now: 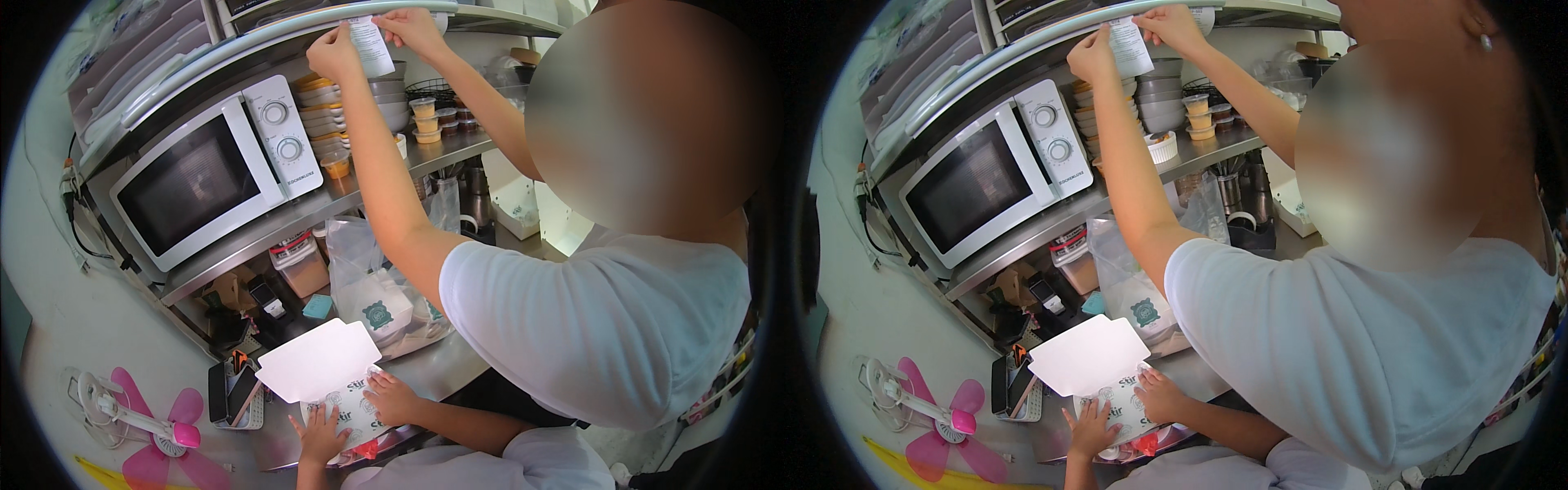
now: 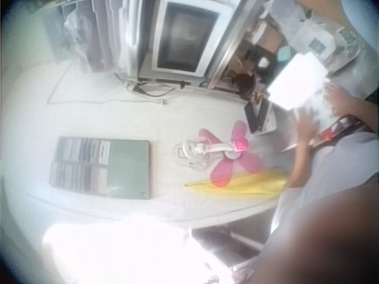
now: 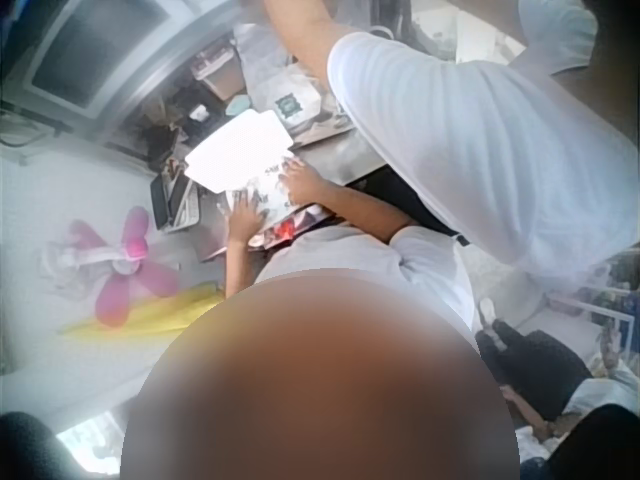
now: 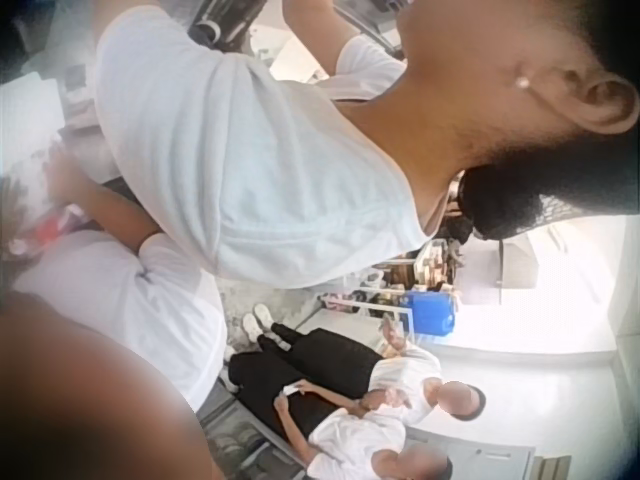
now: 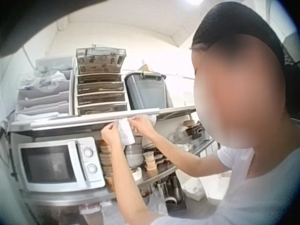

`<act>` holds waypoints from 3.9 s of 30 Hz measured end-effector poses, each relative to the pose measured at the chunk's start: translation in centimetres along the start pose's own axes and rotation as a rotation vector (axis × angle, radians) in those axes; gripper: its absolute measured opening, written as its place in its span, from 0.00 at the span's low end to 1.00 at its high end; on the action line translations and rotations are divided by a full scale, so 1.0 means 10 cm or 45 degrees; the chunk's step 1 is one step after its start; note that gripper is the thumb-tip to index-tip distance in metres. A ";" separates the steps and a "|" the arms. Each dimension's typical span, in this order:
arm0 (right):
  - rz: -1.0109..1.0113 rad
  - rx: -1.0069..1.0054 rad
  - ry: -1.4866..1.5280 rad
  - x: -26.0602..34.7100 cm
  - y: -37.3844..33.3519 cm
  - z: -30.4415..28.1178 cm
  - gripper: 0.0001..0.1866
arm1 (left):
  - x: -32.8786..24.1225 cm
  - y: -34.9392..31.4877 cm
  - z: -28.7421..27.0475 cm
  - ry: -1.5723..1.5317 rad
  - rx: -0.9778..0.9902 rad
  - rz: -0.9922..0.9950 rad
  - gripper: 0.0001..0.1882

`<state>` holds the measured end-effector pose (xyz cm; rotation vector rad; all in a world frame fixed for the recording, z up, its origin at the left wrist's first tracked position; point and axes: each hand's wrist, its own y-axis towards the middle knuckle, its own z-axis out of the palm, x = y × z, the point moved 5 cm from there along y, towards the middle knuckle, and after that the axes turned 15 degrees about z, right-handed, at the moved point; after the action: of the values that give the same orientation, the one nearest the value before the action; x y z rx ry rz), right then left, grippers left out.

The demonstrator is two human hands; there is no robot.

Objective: The person assembles white cardboard food boxes by folding and pressing the flaps. They then place a branded paper liner inside each box and arrange them on the counter.

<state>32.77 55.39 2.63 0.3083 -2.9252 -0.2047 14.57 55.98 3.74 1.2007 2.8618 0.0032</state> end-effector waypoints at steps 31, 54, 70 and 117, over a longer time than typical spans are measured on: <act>-0.025 -0.021 0.011 0.02 0.14 -0.04 0.28 | 0.08 0.02 0.03 -0.054 0.073 -0.085 0.36; -0.037 -0.110 0.562 0.27 0.65 0.22 0.12 | -0.96 -0.57 -0.49 -0.483 -1.458 -0.122 0.21; 0.183 0.270 1.658 -1.16 -3.32 -0.69 0.19 | -4.02 -0.17 0.18 -1.830 -0.337 1.083 0.09; -0.051 0.127 1.022 -7.40 -2.62 -2.94 0.20 | -6.21 3.83 0.65 -1.878 -1.970 -1.215 0.17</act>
<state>114.82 42.81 14.11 0.3595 -2.1377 0.0572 85.58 38.44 0.01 -0.4462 1.0658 0.7134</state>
